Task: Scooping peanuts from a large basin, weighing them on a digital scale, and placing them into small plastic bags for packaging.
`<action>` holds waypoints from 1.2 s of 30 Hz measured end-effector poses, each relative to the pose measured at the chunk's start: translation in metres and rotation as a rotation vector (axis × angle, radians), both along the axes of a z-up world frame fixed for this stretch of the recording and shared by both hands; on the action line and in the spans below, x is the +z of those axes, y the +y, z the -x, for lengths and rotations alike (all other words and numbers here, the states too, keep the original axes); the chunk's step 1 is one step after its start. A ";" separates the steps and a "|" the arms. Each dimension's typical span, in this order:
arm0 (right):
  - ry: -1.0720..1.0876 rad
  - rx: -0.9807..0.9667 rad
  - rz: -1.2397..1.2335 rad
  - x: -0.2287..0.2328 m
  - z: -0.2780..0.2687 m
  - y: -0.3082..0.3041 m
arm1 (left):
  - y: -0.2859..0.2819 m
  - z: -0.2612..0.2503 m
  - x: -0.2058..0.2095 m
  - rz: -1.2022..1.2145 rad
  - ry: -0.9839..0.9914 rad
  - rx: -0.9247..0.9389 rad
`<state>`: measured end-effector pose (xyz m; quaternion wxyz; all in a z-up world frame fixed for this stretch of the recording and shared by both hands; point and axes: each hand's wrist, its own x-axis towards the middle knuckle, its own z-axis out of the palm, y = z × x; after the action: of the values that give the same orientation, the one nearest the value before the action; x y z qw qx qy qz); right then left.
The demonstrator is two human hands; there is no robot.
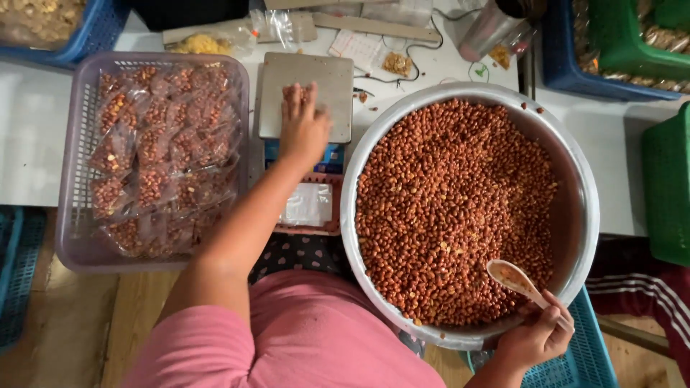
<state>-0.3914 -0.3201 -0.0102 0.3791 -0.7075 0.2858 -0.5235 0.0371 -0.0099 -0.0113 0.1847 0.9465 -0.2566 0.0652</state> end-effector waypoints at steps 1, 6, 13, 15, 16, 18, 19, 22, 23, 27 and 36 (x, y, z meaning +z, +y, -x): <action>-0.006 0.001 0.003 0.000 0.001 0.001 | 0.001 -0.011 -0.006 0.003 -0.006 0.001; 0.027 -0.065 -0.057 0.013 -0.004 0.014 | 0.002 -0.025 -0.004 0.385 -0.365 0.025; 0.110 -0.052 0.035 0.007 -0.001 0.006 | -0.026 0.087 0.096 1.645 0.687 -0.301; 0.069 -0.042 0.050 0.007 -0.001 0.006 | -0.043 0.100 0.060 1.576 1.343 0.065; 0.071 -0.043 0.050 0.007 -0.003 0.006 | -0.046 0.108 0.062 1.575 1.345 0.066; 0.001 -0.053 -0.032 0.007 -0.003 0.008 | -0.055 0.129 0.067 1.486 1.730 0.073; 0.005 -0.062 -0.032 0.004 0.000 0.005 | -0.057 0.136 0.062 1.479 1.740 0.071; -0.038 -0.029 -0.087 0.000 0.003 0.000 | -0.061 0.153 0.052 1.237 1.769 0.005; -0.014 -0.047 -0.091 0.001 0.003 0.001 | -0.061 0.156 0.051 1.276 1.788 -0.250; -0.003 -0.050 -0.070 -0.001 0.004 0.000 | -0.064 0.163 0.039 1.257 1.851 -0.487; 0.025 -0.027 0.014 -0.002 0.004 0.000 | -0.064 0.148 0.047 1.124 1.533 -0.587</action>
<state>-0.3949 -0.3203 -0.0117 0.3634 -0.7128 0.2965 -0.5215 -0.1113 -0.0738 0.0361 0.7311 0.4066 -0.2237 -0.5002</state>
